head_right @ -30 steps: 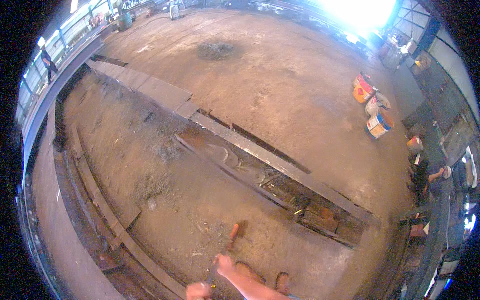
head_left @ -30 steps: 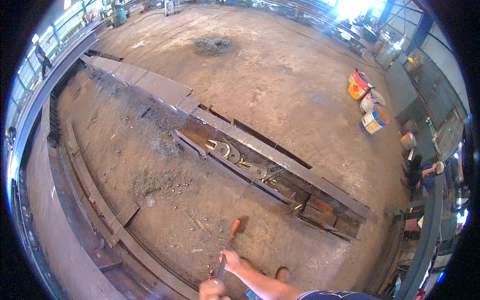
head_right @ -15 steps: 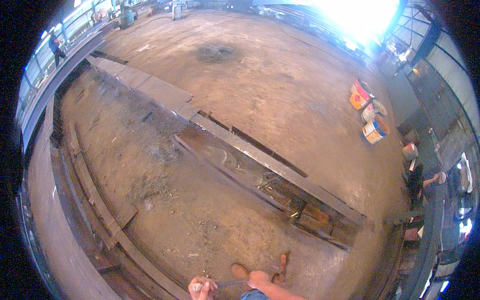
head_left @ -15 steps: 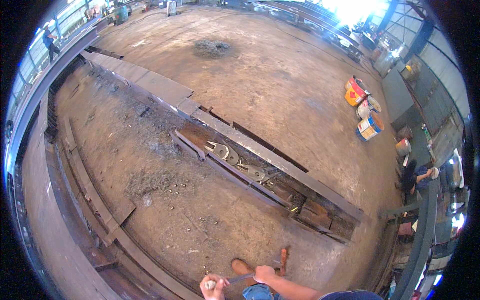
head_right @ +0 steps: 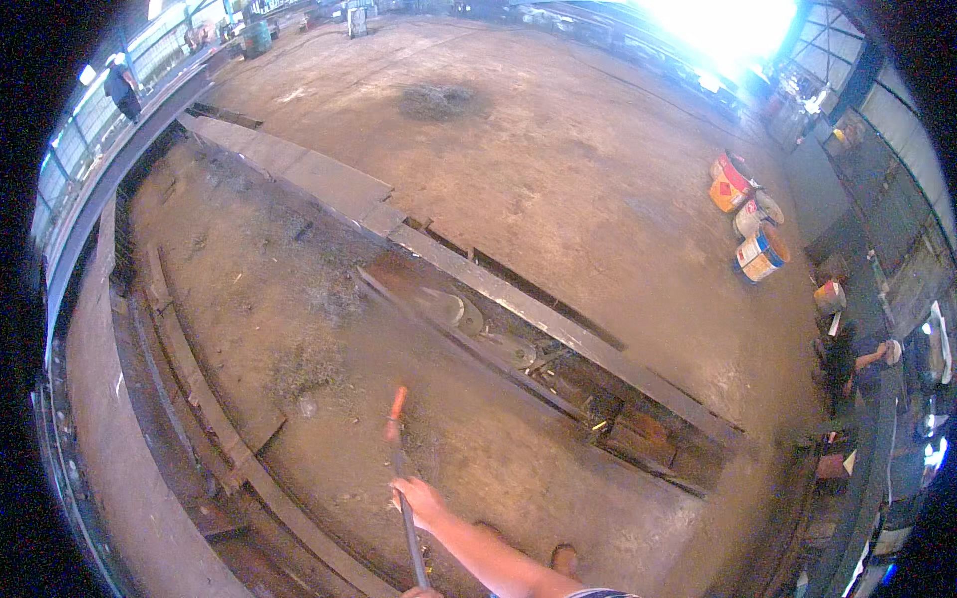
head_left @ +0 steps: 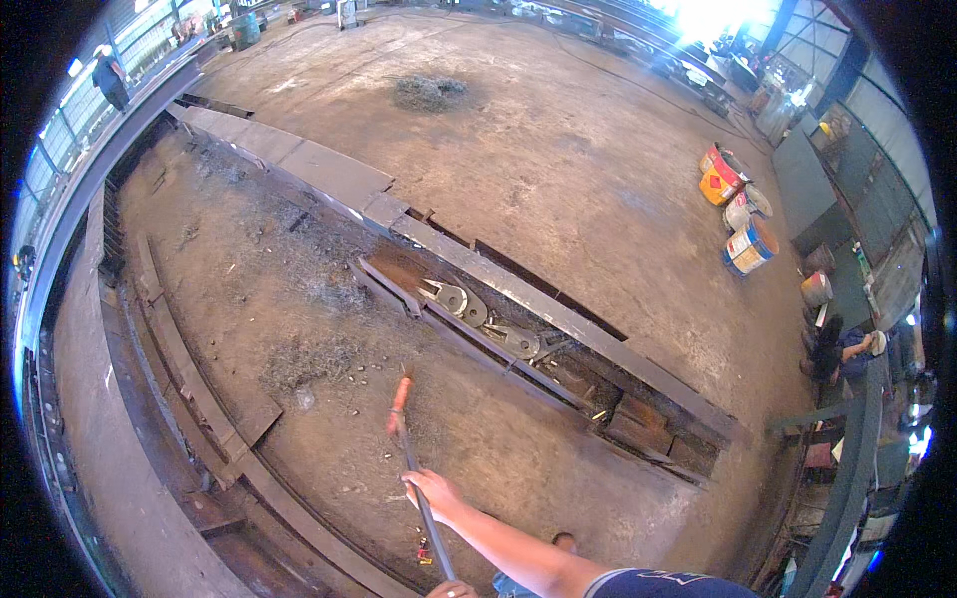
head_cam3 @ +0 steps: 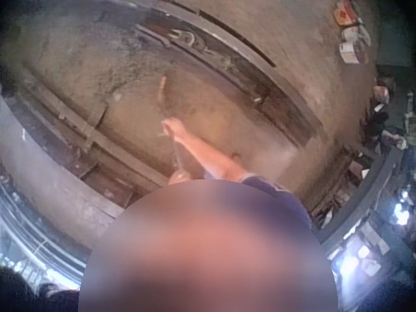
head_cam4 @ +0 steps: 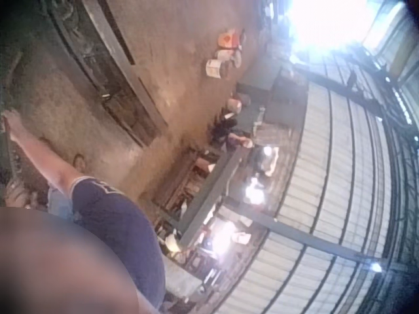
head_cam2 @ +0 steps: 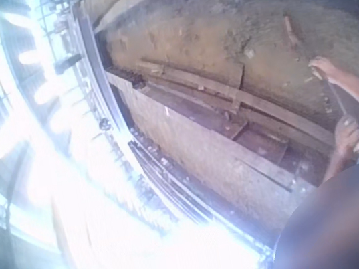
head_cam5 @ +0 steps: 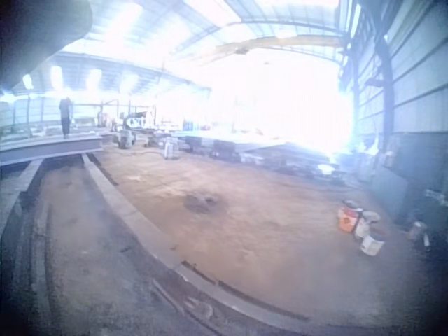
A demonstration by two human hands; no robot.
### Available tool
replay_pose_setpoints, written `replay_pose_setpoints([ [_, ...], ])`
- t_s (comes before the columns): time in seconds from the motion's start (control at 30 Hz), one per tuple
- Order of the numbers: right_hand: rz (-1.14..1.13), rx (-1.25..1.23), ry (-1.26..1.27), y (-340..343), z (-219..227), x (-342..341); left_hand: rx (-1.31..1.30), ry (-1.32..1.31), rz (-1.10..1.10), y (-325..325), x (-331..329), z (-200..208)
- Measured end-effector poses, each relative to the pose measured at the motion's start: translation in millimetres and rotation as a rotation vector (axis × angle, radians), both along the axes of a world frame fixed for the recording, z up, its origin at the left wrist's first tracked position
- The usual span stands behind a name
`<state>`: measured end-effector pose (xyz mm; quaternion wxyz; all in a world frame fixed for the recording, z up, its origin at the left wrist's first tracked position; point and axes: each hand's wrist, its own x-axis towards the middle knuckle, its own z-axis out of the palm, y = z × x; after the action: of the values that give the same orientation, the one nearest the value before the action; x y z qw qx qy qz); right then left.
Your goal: The person sweeps metal shavings and debris on a workshop floor using a broom. They gather the debris into a pile and continue sweeping around metal beams and other objects on the floor.
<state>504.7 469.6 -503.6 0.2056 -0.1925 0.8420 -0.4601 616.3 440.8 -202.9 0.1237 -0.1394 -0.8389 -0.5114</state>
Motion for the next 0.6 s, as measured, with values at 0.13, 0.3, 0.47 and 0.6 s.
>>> replay_pose_setpoints([
  [0.13,0.247,0.485,-0.144,57.9,43.9,15.3,0.178,-0.109,0.407,-15.3,-5.2,7.3],
  [0.3,0.317,0.701,-0.336,133.6,18.0,59.4,0.922,-0.739,0.793,-40.4,-15.2,-63.6],
  [0.47,-0.062,0.013,-0.442,67.9,-83.2,56.8,0.313,-0.325,0.48,-12.4,6.1,-38.5],
  [0.6,-0.372,-0.404,-0.889,-34.4,-55.2,-3.0,-0.065,-0.29,0.025,-21.3,10.5,-40.7],
])
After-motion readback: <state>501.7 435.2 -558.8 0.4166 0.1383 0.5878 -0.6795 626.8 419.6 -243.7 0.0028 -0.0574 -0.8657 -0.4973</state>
